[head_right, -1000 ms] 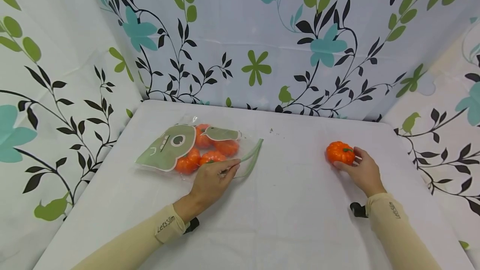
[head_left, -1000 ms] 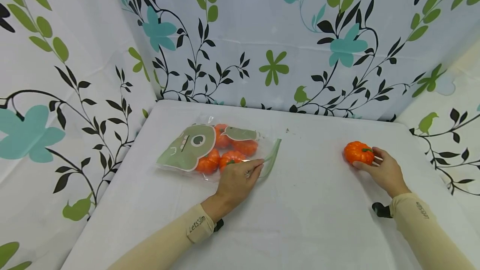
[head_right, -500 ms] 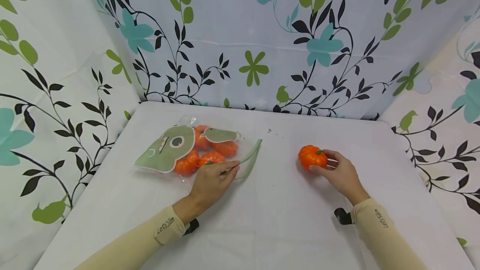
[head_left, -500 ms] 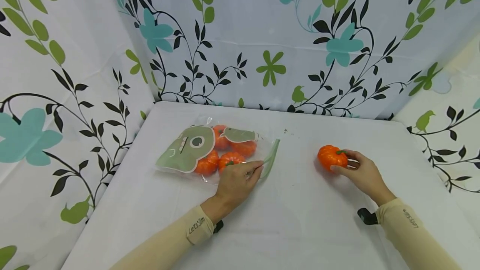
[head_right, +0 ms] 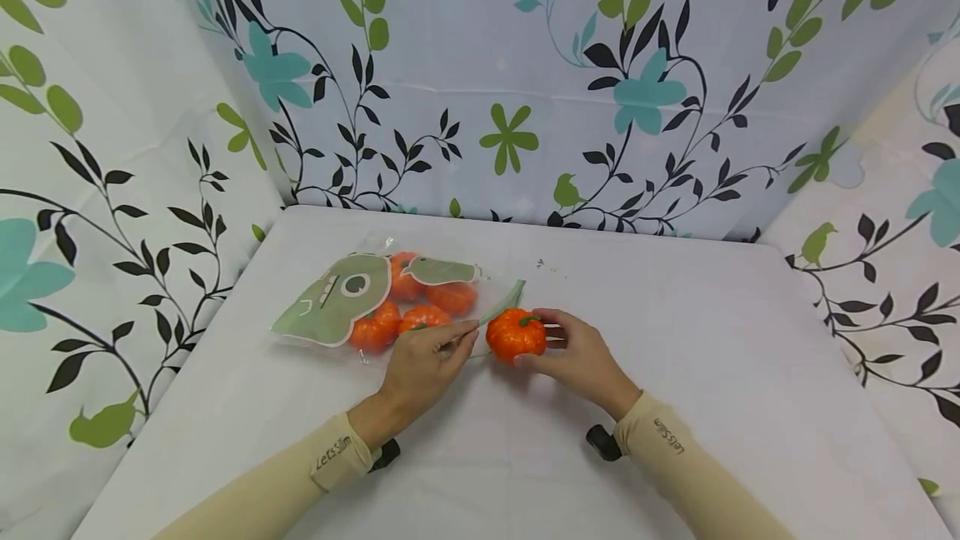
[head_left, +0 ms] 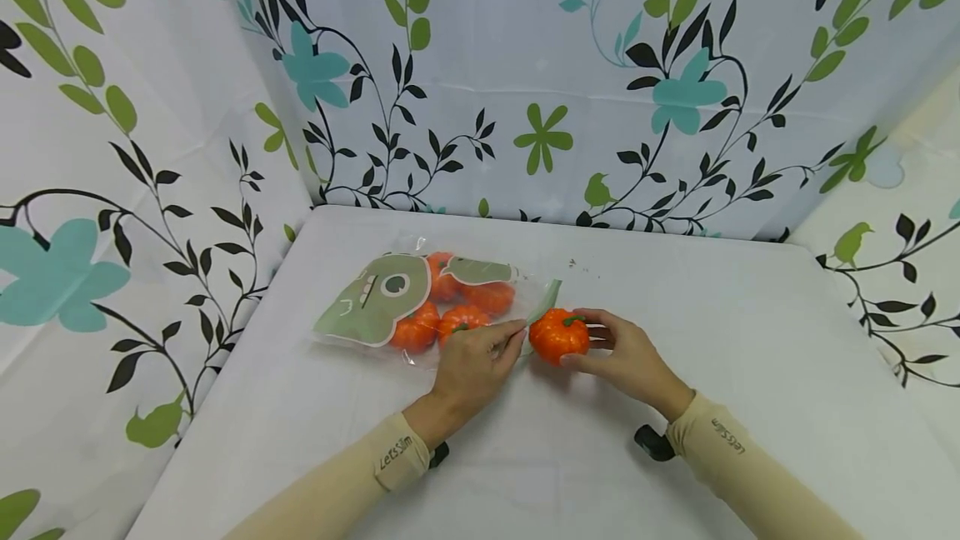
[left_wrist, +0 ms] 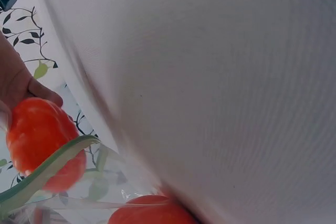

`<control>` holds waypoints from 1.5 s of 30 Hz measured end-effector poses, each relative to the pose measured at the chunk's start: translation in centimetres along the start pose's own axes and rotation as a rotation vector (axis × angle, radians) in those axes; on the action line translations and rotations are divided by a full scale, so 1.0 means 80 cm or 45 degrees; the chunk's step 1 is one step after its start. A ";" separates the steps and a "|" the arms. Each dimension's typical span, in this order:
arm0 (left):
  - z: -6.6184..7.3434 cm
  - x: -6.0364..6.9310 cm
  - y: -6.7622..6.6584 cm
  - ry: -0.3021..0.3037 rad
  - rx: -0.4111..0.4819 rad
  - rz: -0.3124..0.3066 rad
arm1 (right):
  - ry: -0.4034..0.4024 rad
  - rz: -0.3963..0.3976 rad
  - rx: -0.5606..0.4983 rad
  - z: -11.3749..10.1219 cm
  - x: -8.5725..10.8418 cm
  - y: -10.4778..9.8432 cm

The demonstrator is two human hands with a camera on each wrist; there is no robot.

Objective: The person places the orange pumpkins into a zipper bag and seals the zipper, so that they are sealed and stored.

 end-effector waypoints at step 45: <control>0.003 0.005 0.002 0.079 -0.064 -0.053 | -0.179 0.031 0.139 -0.042 -0.052 0.068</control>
Point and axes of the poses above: each hand's wrist, its own x-axis away from the middle knuckle, its own y-axis out of the palm, z = x × y, the point moved 5 cm from there along -x, towards the middle knuckle, and after that the axes turned 11 degrees about x, right-handed, at the moved point
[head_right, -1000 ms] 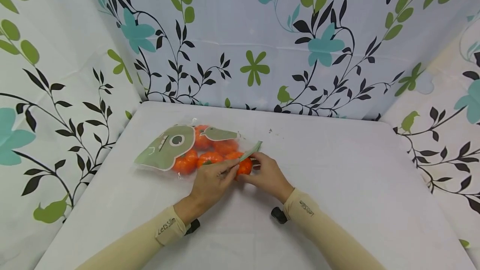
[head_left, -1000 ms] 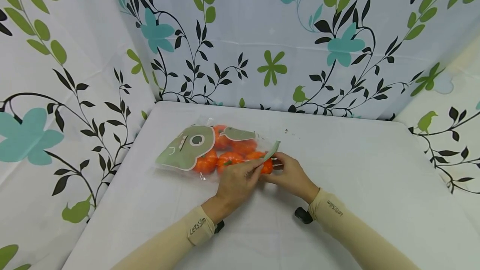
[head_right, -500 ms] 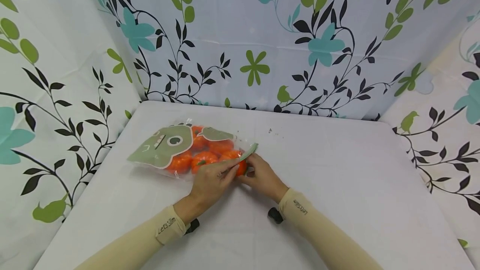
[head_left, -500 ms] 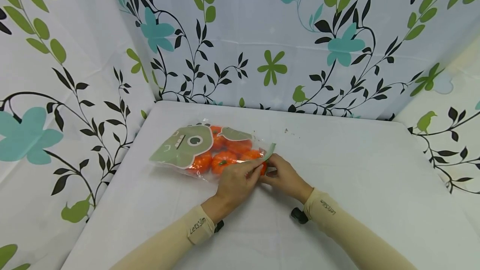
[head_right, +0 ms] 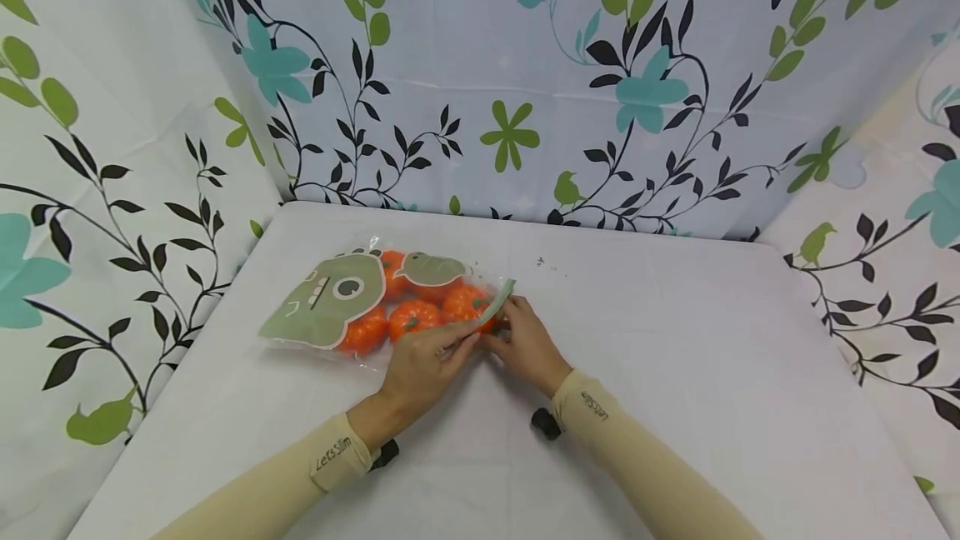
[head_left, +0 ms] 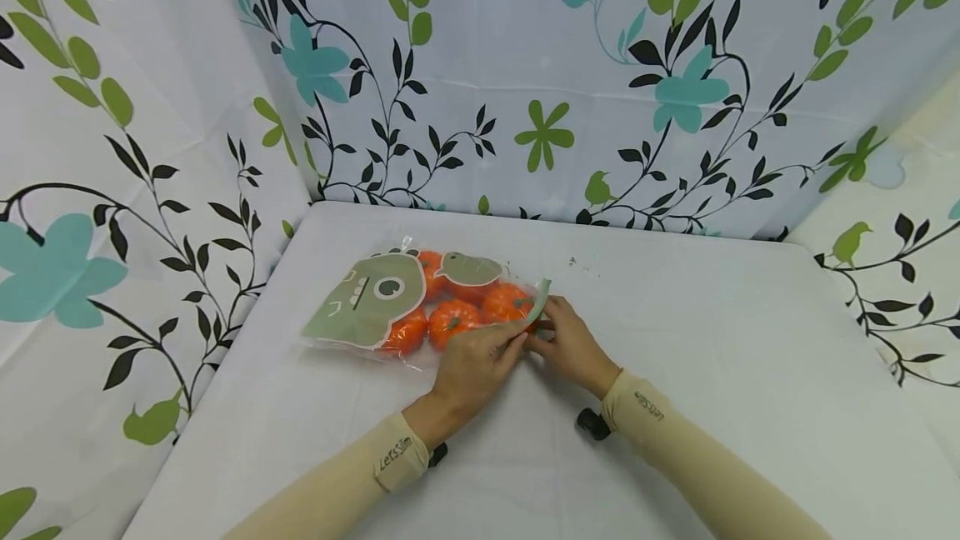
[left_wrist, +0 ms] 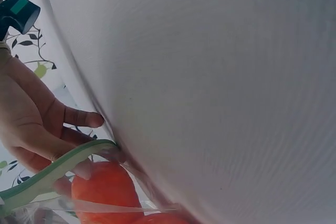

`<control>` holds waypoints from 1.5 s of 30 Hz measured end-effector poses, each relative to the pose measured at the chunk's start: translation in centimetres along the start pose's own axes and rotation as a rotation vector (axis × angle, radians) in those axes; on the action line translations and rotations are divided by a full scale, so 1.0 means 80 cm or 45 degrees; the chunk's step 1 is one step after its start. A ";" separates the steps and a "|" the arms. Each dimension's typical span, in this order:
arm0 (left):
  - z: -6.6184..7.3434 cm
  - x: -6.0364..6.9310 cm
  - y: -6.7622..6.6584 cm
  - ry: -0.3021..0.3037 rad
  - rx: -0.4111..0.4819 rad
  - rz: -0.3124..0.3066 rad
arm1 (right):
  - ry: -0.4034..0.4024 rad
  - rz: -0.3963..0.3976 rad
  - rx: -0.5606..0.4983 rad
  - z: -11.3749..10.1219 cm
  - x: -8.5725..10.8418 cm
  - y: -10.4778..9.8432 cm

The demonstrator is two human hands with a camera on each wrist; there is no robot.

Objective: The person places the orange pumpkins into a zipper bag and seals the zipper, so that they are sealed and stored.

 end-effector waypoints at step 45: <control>-0.004 -0.004 0.002 -0.016 -0.018 -0.097 | 0.092 -0.122 -0.224 0.000 0.029 -0.006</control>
Point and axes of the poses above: each hand's wrist, its own x-axis away from the middle knuckle, its own y-axis out of the palm, z = x × y, the point moved 5 cm from there along -x, towards the middle knuckle, and after that the axes turned 11 degrees about x, right-handed, at the moved point
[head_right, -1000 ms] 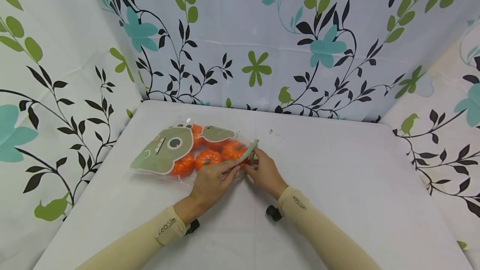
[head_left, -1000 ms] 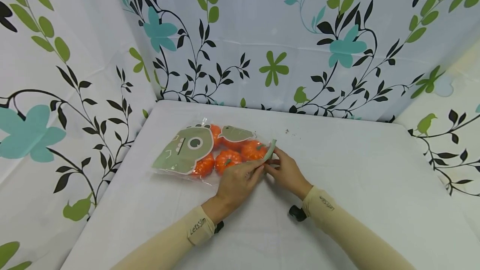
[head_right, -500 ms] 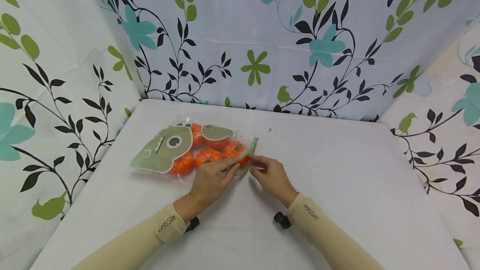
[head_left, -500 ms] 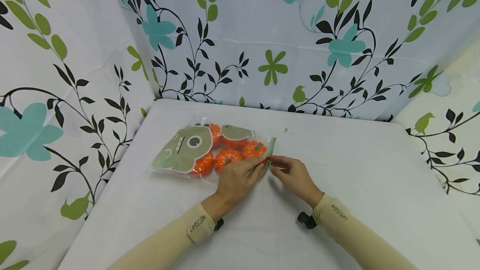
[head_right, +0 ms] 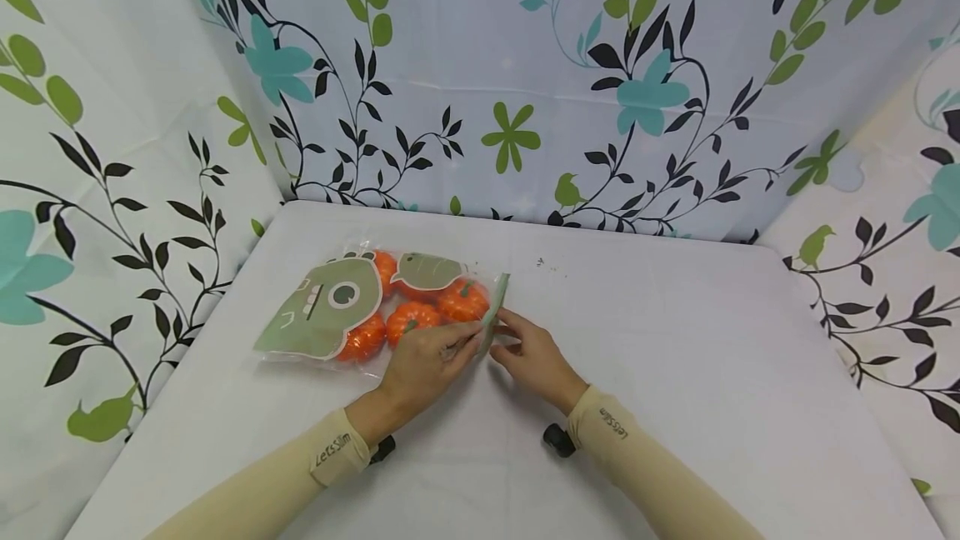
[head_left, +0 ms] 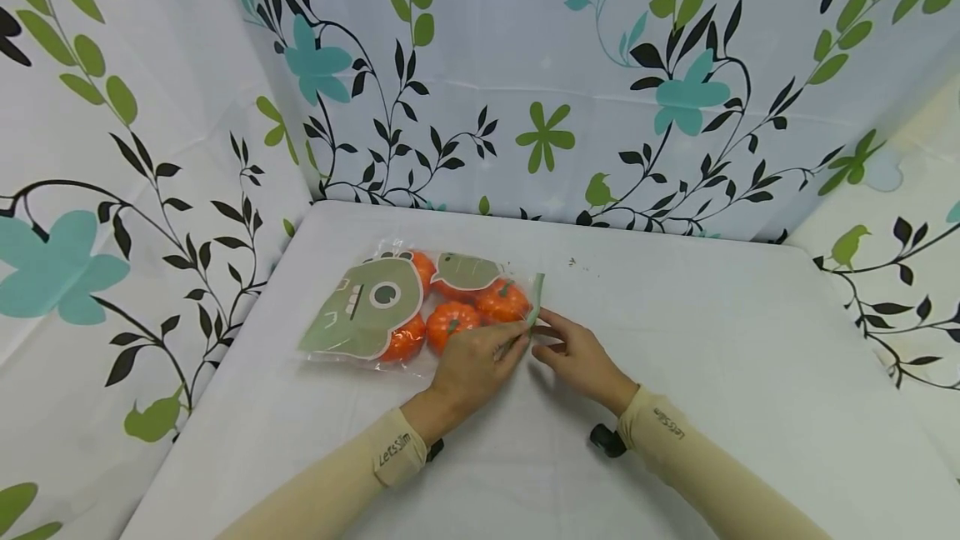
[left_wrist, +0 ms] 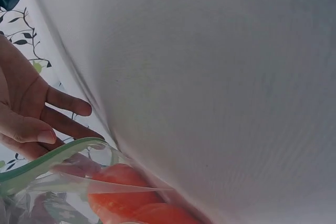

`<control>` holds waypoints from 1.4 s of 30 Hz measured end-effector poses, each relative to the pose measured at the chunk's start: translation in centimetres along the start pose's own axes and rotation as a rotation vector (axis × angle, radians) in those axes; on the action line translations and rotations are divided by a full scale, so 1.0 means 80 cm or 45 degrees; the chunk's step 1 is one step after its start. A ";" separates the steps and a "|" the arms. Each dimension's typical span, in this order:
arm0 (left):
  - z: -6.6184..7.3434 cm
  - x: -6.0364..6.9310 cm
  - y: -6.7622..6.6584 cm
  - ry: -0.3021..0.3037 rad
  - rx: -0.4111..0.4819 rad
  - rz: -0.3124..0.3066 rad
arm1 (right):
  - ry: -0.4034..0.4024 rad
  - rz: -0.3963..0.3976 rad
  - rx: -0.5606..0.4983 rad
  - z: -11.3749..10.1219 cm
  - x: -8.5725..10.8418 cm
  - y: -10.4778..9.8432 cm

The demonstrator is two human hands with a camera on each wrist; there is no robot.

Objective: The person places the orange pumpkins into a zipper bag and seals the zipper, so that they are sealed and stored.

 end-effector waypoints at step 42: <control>0.022 0.007 -0.047 0.428 -0.103 -0.599 | -1.495 0.880 0.906 -0.093 0.072 -0.037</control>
Point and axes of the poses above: each hand's wrist, its own x-axis away from the middle knuckle, its own y-axis out of the palm, z = x × y, the point moved 5 cm from there along -x, towards the middle knuckle, and after that the axes turned 11 degrees about x, right-handed, at the moved point
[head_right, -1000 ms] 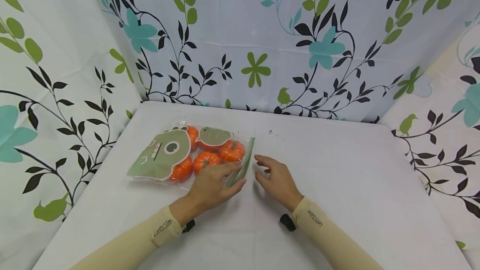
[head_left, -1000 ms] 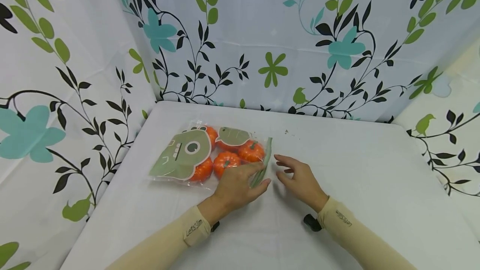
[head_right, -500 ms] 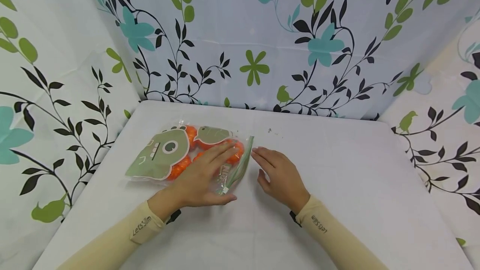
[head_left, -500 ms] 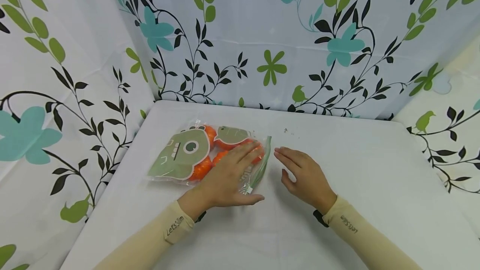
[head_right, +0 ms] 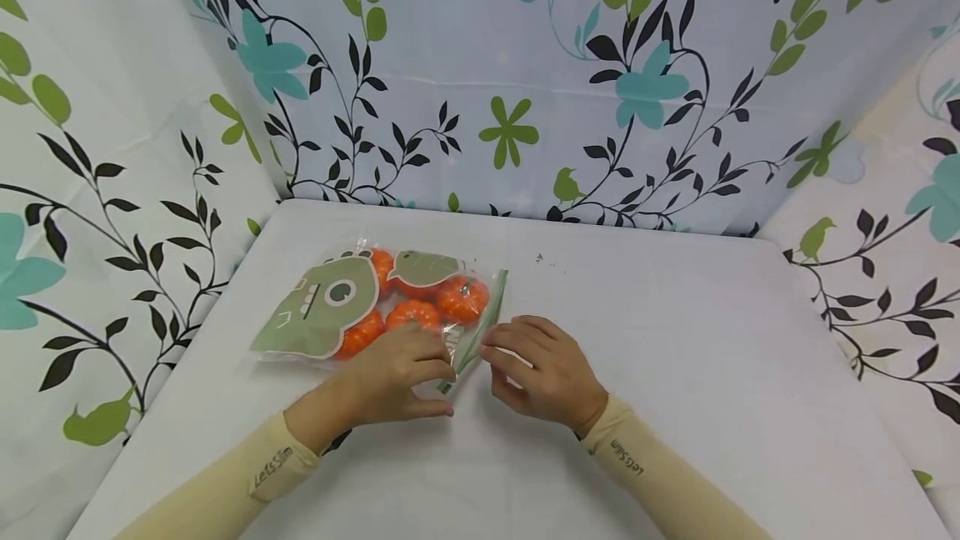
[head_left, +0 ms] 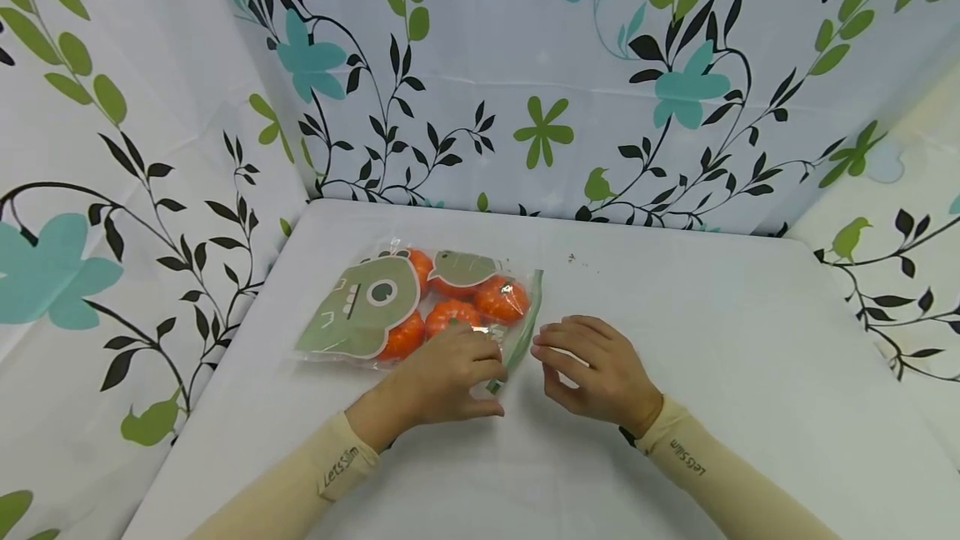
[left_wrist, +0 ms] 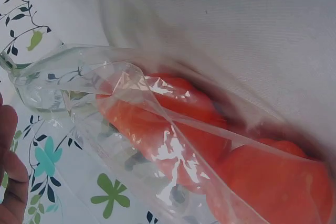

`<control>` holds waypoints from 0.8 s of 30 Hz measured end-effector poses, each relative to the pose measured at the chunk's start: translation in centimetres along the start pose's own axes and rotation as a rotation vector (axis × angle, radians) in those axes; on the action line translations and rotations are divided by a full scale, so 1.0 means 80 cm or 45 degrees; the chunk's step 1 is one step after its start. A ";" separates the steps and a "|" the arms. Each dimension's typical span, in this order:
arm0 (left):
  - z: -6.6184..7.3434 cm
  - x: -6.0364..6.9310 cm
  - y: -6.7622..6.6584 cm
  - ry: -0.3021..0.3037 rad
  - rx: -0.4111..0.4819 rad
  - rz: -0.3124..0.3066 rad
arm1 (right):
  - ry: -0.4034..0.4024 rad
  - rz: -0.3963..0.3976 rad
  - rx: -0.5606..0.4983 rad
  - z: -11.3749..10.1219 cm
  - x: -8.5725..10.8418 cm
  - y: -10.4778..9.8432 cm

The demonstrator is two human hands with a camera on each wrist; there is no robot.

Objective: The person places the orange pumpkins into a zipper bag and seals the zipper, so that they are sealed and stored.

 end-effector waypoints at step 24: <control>0.015 0.005 -0.014 0.229 -0.166 0.320 | -0.085 -0.030 -0.046 -0.026 -0.010 0.028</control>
Point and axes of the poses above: each hand's wrist, its own x-axis away from the middle knuckle, its own y-axis out of the palm, z = x × y, the point moved 5 cm from there along -x, towards the middle knuckle, and after that the axes turned 11 degrees about x, right-handed, at the moved point
